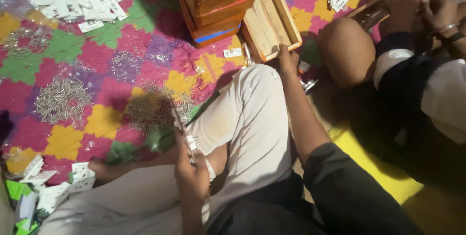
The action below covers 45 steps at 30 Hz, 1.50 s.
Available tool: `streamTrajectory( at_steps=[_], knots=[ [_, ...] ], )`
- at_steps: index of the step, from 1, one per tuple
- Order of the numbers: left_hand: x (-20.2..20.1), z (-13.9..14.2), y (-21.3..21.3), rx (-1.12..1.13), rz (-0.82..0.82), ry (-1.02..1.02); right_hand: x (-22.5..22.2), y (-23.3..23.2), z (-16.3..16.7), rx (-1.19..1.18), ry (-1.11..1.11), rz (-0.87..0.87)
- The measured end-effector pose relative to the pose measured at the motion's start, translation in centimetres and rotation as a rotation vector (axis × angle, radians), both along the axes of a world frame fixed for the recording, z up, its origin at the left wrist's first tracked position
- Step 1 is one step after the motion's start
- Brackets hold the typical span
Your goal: The person sits cross-legged on a floor mat and assembles white electrical switch and socket modules onto a red mounting plate, pressing each module into the plate openings by hand. They pick modules from piles on the mat, work on the plate on their lap, and later fit a white switch module into an orange plastic enclosure.
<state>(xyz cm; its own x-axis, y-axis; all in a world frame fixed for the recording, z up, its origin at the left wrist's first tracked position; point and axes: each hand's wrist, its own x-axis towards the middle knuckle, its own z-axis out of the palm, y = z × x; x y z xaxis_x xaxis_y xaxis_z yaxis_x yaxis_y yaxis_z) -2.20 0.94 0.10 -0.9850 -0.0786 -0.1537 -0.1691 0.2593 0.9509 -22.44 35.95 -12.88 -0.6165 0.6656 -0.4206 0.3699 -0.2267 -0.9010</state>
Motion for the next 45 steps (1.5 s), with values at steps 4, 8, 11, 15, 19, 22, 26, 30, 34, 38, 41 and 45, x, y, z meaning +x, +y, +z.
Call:
streamTrajectory(
  at_steps=[4,8,11,15,19,22,26,30,34,38,41,45],
  knots=[
    [-0.2,-0.3,-3.3,0.135,0.206,-0.280,1.3,-0.6,3.5,-0.071,0.036,-0.039],
    [-0.4,0.0,-6.9,0.131,0.364,-0.344,4.1,-1.3,5.0,-0.220,0.173,-0.063],
    [-1.6,1.4,-8.4,0.241,0.422,-0.259,5.6,-0.7,4.2,-0.348,0.201,-0.110],
    [-3.8,3.6,-9.9,0.382,0.473,-0.064,7.1,1.4,2.1,-0.611,0.253,-0.152],
    [-1.9,4.5,-10.0,0.399,0.544,0.010,10.1,3.7,1.0,-0.470,0.176,-0.113],
    [2.4,4.9,-9.4,0.343,0.595,-0.064,13.3,5.4,0.7,-0.547,0.097,-0.027],
    [5.9,6.5,-9.6,-0.021,0.591,-0.198,18.3,4.5,1.4,-0.491,0.298,-0.051],
    [3.9,8.4,-10.8,-0.434,0.156,0.350,21.2,-0.2,2.5,-0.544,0.308,-0.256],
    [2.5,11.6,-12.0,-0.628,-0.336,0.844,23.9,-3.9,4.6,-0.448,0.468,-0.263],
    [1.4,12.8,-11.6,-0.755,-0.606,1.043,24.5,-4.0,6.2,-0.422,0.406,-0.022],
    [1.4,12.4,-10.2,-0.775,-0.707,1.120,24.3,-3.5,7.1,-0.014,0.320,0.100],
    [2.5,10.6,-8.4,-0.803,-0.733,1.138,23.3,-5.5,7.7,0.380,0.251,0.635]
  ],
)
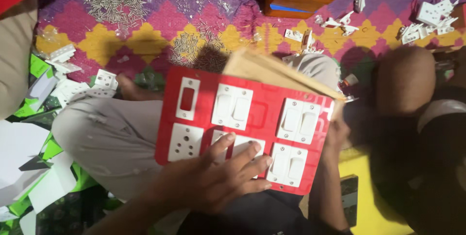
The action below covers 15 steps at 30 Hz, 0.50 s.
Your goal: The person sits cross-legged on a floor mat and assembles white electrical switch and socket modules onto a red mounting plate, pressing each module into the plate openings by hand. They pick modules from piles on the mat, work on the plate on their lap, and later fit a white switch module into an orange plastic enclosure.
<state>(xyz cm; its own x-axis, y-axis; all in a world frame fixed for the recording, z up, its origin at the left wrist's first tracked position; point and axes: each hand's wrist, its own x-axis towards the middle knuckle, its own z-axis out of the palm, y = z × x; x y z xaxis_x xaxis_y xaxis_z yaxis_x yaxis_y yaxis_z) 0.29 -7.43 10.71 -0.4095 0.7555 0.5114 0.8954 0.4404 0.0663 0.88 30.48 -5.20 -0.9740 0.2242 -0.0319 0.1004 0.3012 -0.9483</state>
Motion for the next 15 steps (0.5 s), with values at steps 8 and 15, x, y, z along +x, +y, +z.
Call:
streamTrajectory(
  at_steps=[8,15],
  knots=[
    [2.9,-7.2,1.0,0.003,0.142,-0.140,-4.3,-3.4,3.8,-0.378,-0.707,0.294],
    [3.1,-11.5,2.1,0.013,0.086,-0.244,-2.3,-4.6,6.3,0.414,-0.168,0.206]
  ],
)
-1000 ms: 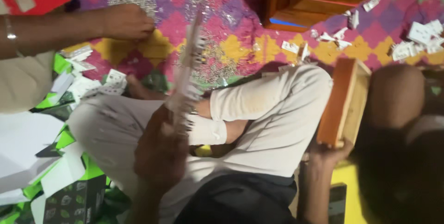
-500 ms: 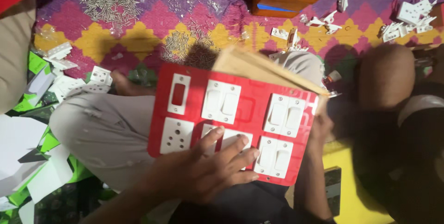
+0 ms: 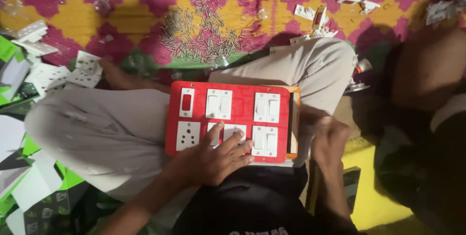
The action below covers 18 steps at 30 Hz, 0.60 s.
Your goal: The person sits cross-legged on a floor mat and assembles white electrical switch and socket modules onto a red mounting plate, pressing each module into the plate openings by hand. They pick modules from piles on the mat, work on the plate on their lap, and later fit a white switch module into an orange plastic enclosure.
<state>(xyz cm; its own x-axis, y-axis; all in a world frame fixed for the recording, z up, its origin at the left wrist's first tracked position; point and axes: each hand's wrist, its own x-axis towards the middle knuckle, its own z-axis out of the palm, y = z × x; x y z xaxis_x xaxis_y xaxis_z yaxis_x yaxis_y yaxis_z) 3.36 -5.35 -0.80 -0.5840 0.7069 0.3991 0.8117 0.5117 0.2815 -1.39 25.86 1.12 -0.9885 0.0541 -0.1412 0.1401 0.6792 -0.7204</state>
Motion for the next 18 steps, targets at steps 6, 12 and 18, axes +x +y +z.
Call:
streamTrajectory(
  at_steps=[6,12,18],
  knots=[
    [-1.1,-1.9,1.6,0.012,-0.105,-0.018,-2.4,0.8,0.9,0.075,0.127,0.068],
    [-2.1,-2.9,-3.1,0.067,0.583,-0.289,-2.1,-2.1,-0.1,0.125,0.197,0.386],
    [-2.7,-5.6,-1.7,0.512,0.798,-0.855,-3.4,-2.3,-0.4,0.139,0.068,0.343]
  ],
)
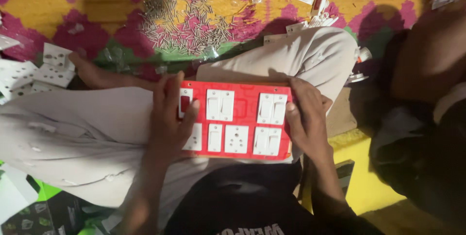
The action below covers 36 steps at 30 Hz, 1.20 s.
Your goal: The person sits cross-legged on a floor mat and assembles white electrical switch and socket modules onto a red mounting plate, pressing each module into the plate openings by hand. They pick modules from piles on the mat, work on the plate on their lap, and later fit a white switch module into an orange plastic enclosure.
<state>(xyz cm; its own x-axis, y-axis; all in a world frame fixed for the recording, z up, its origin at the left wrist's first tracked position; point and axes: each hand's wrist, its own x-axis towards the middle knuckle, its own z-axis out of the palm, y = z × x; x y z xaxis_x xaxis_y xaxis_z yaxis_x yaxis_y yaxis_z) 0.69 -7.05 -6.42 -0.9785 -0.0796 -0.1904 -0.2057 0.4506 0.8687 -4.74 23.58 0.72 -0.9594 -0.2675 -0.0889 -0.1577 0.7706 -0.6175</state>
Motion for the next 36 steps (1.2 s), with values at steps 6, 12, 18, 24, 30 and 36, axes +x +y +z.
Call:
streamTrajectory(
  at_steps=[6,12,18,24,30,36],
  knots=[
    [-0.2,-0.5,0.7,0.241,0.160,-0.036,-1.0,0.4,0.3,-0.090,-0.019,0.021],
    [-0.2,-0.9,0.5,0.580,0.204,-0.163,-0.9,0.0,0.5,-0.040,-0.002,0.011],
    [-1.0,-1.7,0.4,0.510,0.279,-0.105,-1.0,-0.4,-0.1,-0.093,0.010,-0.005],
    [-1.1,-1.9,0.3,0.584,0.281,-0.240,-0.8,0.1,-0.7,-0.106,0.003,0.001],
    [-1.5,-2.2,0.5,0.636,0.147,-0.065,-0.3,0.2,-1.5,-0.140,-0.030,-0.103],
    [-1.3,-2.2,0.3,0.695,0.110,-0.037,-0.7,-0.1,-1.0,-0.187,0.002,-0.017]
  ],
)
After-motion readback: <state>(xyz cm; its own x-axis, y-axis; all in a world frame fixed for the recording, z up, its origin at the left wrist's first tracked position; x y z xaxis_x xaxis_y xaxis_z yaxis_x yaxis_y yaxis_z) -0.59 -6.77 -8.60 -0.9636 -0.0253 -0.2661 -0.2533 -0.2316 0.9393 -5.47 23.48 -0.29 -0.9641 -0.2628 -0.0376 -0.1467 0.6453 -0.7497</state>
